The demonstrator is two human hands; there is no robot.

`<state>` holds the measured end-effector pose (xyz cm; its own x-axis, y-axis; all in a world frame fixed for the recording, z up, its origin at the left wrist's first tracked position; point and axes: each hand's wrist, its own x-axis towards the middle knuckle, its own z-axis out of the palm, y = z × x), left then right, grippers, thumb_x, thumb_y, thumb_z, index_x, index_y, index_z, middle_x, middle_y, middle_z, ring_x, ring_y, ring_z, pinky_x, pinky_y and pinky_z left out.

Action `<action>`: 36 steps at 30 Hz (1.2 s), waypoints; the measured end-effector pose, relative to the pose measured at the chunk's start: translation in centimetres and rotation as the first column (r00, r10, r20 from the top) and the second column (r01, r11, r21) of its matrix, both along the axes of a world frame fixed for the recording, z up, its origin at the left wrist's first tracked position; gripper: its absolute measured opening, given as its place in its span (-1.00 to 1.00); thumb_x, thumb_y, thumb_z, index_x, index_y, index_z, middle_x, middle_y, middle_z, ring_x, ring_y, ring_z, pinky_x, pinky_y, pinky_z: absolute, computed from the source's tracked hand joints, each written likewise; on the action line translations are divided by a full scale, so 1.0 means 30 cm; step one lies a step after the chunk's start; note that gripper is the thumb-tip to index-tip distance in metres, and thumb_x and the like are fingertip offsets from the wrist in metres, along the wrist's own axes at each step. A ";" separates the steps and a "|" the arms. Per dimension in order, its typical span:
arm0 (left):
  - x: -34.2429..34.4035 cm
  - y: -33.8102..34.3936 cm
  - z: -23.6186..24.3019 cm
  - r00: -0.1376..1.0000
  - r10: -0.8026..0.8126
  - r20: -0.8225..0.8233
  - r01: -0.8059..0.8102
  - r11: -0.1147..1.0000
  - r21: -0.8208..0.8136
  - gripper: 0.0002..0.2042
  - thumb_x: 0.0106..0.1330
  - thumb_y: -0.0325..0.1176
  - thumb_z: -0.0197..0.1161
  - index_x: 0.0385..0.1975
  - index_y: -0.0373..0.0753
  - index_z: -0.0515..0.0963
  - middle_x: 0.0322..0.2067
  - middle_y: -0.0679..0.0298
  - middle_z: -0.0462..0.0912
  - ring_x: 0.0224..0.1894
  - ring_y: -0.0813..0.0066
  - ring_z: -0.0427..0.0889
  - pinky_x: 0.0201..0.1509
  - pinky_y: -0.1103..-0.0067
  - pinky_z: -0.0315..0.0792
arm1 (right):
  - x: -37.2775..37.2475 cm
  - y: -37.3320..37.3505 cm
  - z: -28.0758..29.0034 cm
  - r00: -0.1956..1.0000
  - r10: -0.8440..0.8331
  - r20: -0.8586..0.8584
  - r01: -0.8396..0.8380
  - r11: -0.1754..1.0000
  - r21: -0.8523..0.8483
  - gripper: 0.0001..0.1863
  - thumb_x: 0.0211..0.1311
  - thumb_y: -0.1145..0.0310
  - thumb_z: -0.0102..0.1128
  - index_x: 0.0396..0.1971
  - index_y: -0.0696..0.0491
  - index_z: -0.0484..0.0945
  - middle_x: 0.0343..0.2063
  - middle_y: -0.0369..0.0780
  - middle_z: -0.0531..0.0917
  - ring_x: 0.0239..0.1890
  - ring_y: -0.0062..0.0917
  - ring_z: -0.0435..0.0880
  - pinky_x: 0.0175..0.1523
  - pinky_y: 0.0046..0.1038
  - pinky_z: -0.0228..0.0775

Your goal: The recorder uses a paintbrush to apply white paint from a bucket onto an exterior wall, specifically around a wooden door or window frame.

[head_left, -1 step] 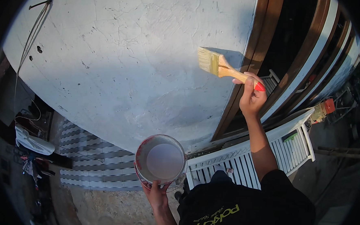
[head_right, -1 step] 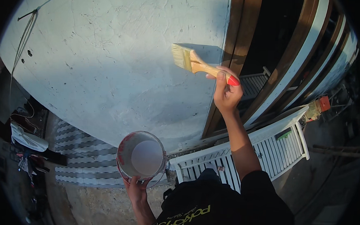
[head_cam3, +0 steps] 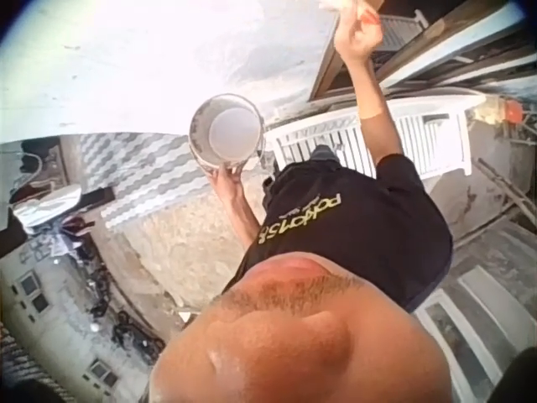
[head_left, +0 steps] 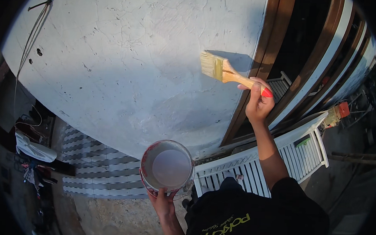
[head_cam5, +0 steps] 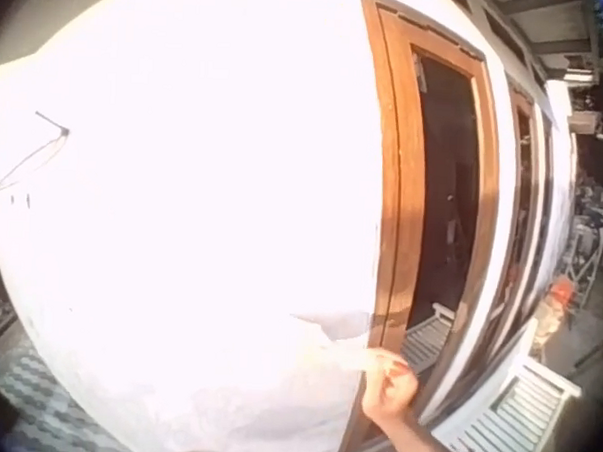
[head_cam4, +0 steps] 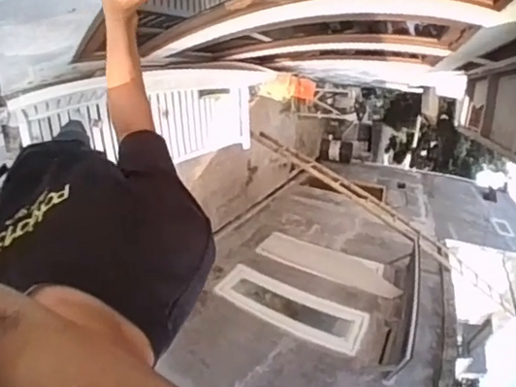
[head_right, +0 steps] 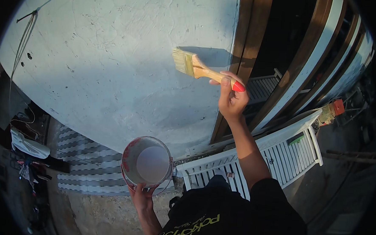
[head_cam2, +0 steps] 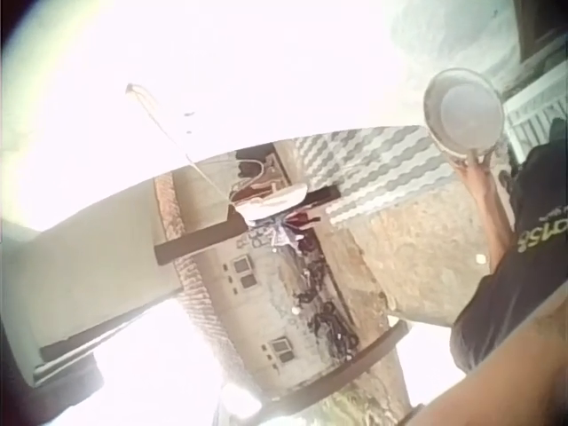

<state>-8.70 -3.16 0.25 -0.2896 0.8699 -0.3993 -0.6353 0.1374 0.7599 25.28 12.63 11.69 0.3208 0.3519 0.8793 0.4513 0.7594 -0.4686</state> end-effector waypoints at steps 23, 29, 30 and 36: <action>0.006 -0.023 0.000 1.000 -0.022 0.013 0.022 1.000 0.000 -0.31 0.13 -0.70 0.04 0.32 -0.14 0.09 0.19 0.08 0.30 0.09 0.14 0.49 -0.17 0.16 0.70 | -0.049 -0.066 -0.111 0.995 0.024 -0.100 -0.039 0.989 -0.144 -0.80 0.43 0.47 -0.02 -0.12 0.29 0.49 -0.24 -0.06 0.65 -0.32 -0.39 0.74 -0.12 -0.49 0.54; -0.005 -0.029 -0.005 0.999 -0.032 -0.001 0.032 0.999 -0.007 -0.30 0.13 -0.70 0.04 0.33 -0.13 0.08 0.19 0.08 0.31 0.08 0.14 0.49 -0.18 0.18 0.70 | -0.073 0.045 -0.086 0.998 0.026 0.061 -0.021 0.996 -0.081 -0.75 0.43 0.46 0.00 -0.06 0.33 0.46 -0.33 -0.07 0.67 -0.32 -0.39 0.74 -0.14 -0.49 0.54; -0.007 -0.031 0.000 1.000 -0.021 0.011 0.021 1.000 -0.012 -0.30 0.14 -0.70 0.05 0.33 -0.14 0.08 0.18 0.08 0.32 0.08 0.15 0.50 -0.18 0.18 0.70 | -0.041 0.010 -0.077 0.999 -0.025 0.030 0.028 0.996 -0.087 -0.73 0.45 0.41 -0.02 -0.07 0.34 0.45 -0.35 -0.07 0.68 -0.31 -0.38 0.74 -0.12 -0.46 0.56; 0.009 -0.022 -0.006 0.999 -0.020 -0.028 0.020 0.999 -0.029 -0.33 0.15 -0.68 0.07 0.32 -0.16 0.09 0.15 0.10 0.35 0.05 0.20 0.51 -0.18 0.17 0.70 | -0.123 -0.009 -0.125 0.998 0.010 0.063 -0.006 0.998 -0.069 -0.76 0.41 0.50 0.01 -0.06 0.34 0.47 -0.32 -0.06 0.69 -0.29 -0.42 0.74 -0.18 -0.52 0.53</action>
